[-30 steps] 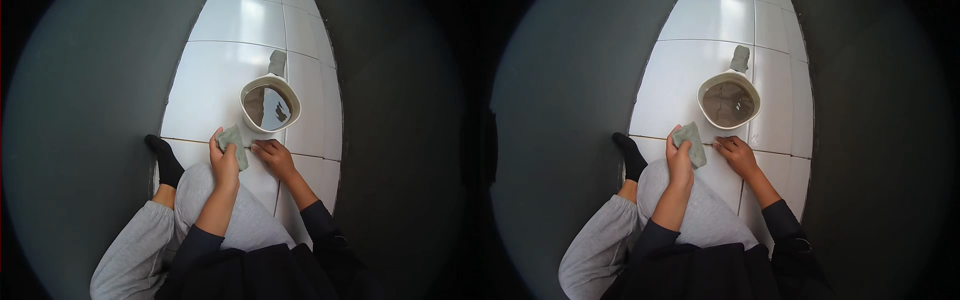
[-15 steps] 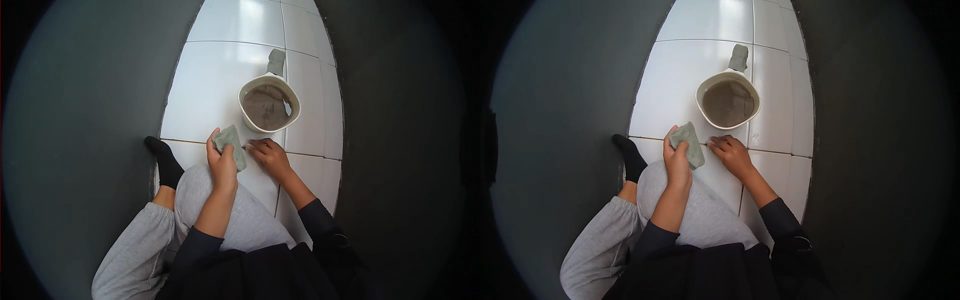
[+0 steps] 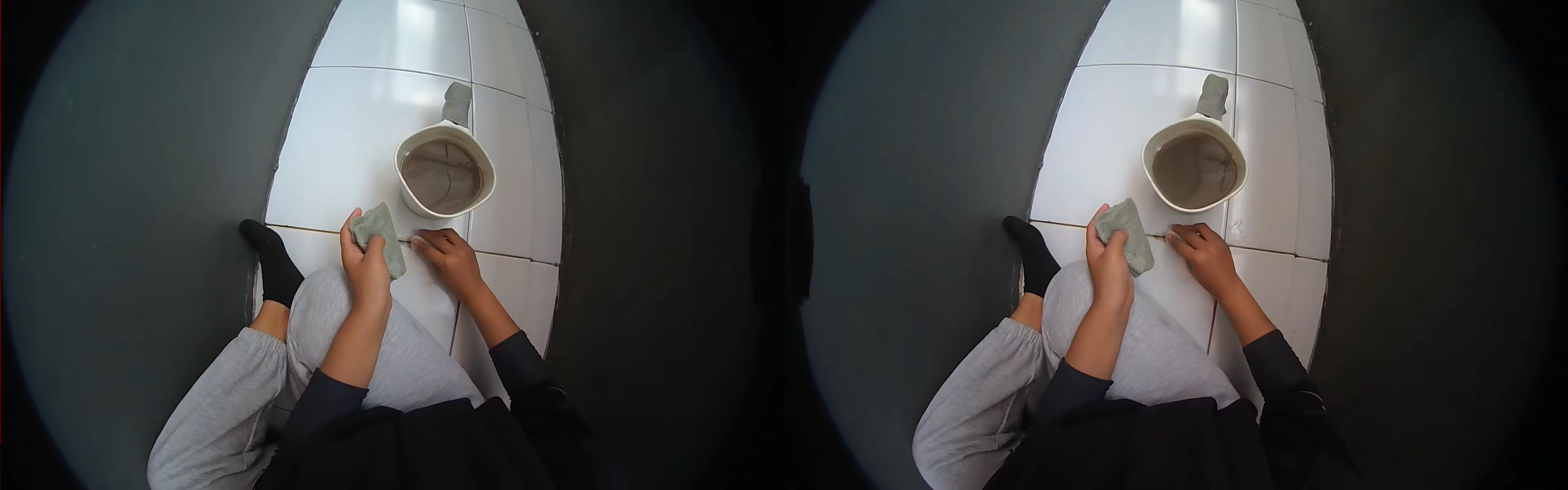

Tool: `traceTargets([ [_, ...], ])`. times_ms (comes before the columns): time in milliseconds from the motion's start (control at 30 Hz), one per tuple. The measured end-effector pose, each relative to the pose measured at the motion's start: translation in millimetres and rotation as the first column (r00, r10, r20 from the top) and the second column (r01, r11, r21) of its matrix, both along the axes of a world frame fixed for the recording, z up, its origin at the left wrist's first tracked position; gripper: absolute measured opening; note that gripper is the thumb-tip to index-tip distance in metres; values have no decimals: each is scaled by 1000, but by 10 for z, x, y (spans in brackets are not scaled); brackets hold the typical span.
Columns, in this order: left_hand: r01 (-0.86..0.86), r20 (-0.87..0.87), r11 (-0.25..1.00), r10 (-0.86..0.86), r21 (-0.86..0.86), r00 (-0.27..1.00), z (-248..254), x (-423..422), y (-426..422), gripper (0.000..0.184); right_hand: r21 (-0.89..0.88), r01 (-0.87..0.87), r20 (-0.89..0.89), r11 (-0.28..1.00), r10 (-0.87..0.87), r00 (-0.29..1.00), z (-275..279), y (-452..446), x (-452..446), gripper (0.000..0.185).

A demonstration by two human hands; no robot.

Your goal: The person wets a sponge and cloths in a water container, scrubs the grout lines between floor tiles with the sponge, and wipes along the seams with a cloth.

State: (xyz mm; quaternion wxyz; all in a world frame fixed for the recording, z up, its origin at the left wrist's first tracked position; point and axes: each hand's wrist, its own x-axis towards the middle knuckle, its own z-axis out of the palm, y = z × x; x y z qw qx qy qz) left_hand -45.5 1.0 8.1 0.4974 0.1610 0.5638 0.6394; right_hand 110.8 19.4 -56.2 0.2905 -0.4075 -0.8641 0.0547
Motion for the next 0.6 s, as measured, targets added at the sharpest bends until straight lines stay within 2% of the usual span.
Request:
traceTargets([
  [67,-1,-2,1000,1,-6,1000,78,2,5,53,38,-3,37,999,1,999,7,17,267,23],
  [200,12,4,1000,-12,8,1000,-22,37,18,53,80,91,143,993,-101,984,20,-78,721,25],
  [467,7,-70,999,-5,37,998,-47,26,-43,53,23,-17,-65,1000,19,998,-154,13,-174,24],
  [600,29,-139,995,-15,96,990,-15,20,-167,55,64,-66,-23,996,68,997,-164,47,208,23],
])
